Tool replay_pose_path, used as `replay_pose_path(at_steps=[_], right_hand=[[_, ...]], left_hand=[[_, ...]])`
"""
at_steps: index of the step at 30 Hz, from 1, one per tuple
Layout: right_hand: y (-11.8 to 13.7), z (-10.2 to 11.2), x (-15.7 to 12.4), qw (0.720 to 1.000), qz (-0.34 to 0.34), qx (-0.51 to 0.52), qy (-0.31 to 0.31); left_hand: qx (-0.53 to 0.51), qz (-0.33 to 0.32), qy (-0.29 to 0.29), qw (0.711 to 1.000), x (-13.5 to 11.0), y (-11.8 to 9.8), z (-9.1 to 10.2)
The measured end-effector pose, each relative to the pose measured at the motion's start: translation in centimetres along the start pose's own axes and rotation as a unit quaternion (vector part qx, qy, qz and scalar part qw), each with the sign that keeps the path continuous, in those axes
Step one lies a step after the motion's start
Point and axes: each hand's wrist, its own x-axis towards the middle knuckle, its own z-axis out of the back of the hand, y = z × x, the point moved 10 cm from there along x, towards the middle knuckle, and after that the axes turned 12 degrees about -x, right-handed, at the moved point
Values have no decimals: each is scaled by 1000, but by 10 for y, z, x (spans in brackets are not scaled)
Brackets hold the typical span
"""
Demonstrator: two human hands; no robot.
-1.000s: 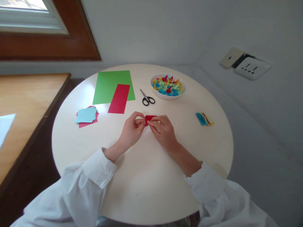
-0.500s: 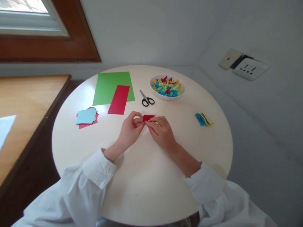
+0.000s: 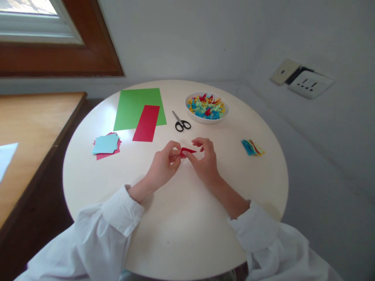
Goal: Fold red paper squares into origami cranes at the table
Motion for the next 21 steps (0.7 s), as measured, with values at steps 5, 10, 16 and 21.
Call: replay_pose_path(at_steps=[5, 10, 16, 21], right_hand=[[-6, -4, 0, 999, -35, 30, 25], [-13, -11, 0, 995, -69, 49, 61], [-9, -9, 2, 996, -45, 56, 57], [-1, -11, 0, 994, -22, 82, 68]], left_hand=[[24, 0, 11, 1000, 0, 0, -1], [40, -10, 29, 999, 0, -2, -3], [27, -15, 37, 999, 0, -1, -3], [-21, -20, 10, 1000, 2, -3, 0]])
